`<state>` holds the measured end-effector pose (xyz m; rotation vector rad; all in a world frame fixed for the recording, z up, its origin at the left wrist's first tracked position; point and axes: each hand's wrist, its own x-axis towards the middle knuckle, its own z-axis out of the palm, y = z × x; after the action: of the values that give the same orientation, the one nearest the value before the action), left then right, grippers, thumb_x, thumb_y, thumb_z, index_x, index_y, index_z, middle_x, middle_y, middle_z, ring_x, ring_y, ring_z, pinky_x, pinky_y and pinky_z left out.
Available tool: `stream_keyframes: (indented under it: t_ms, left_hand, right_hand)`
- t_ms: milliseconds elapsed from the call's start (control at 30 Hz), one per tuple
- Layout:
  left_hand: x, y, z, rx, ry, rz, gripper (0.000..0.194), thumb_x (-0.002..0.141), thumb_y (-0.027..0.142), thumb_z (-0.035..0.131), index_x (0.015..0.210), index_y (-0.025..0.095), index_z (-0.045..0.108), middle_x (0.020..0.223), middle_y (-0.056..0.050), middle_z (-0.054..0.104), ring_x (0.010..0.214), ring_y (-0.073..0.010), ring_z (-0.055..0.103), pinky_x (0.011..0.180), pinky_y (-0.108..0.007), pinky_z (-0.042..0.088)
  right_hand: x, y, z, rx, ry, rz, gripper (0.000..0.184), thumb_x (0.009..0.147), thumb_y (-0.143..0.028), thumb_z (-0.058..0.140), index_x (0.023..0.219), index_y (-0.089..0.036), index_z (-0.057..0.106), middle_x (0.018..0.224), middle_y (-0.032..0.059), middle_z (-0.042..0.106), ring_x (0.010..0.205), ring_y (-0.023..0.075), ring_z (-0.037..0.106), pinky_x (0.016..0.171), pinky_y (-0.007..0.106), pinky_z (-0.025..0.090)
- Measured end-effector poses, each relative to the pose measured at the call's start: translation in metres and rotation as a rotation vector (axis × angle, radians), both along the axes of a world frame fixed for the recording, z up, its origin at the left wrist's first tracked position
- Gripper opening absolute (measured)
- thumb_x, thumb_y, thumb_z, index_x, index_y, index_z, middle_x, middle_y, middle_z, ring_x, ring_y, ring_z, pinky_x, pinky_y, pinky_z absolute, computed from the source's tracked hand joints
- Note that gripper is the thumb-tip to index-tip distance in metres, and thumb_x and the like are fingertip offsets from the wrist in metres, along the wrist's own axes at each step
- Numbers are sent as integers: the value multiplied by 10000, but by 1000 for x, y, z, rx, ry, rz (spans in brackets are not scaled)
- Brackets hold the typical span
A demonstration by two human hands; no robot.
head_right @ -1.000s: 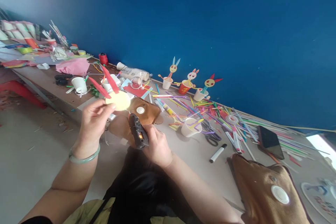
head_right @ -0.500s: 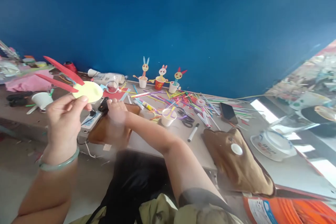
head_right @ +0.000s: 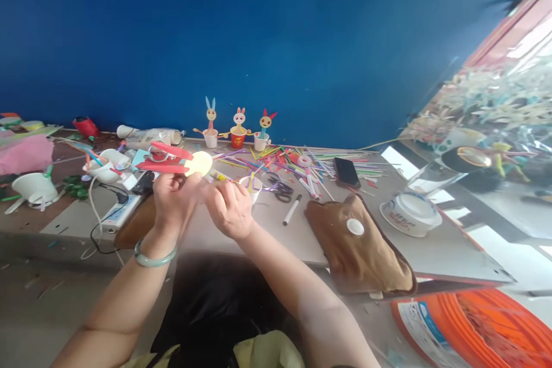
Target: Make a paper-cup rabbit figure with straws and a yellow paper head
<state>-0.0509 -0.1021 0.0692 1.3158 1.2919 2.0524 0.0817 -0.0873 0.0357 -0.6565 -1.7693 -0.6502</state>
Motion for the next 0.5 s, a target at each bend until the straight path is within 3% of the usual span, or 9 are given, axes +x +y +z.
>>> stream_keyframes:
  t_ms: [133,267,367,500]
  left_hand:
    - [38,-3,-5,-41,-305,-217,213,656,240,788,796,156,652,736,14,655,687,-114,603,689,-227,489]
    - [59,-8,-10,-141,-512,-265,247,585,227,792,705,162,587,631,54,577,583,-75,530,595,-193,444]
    - [66,-12,-14,-193,-488,-266,279,604,273,795,669,170,544,610,60,543,570,-71,508,584,-194,446]
    - [69,-22,-18,-204,-306,-315,310,680,386,789,719,192,550,649,39,560,630,-109,556,634,-239,495]
  right_hand:
    - [13,9,0,25,-6,-52,130,898,-175,629,1009,-207,570,850,41,678,751,155,618,661,307,371]
    - [23,9,-4,29,10,-54,107,916,-192,597,1020,-206,577,817,33,669,703,145,604,641,310,349]
    - [29,3,-5,-2,10,-40,143,904,-154,594,1043,-189,587,820,35,690,688,141,609,636,312,348]
    - [40,-7,-4,-49,35,-31,154,890,-129,606,1027,-198,617,829,30,720,673,131,627,626,310,354]
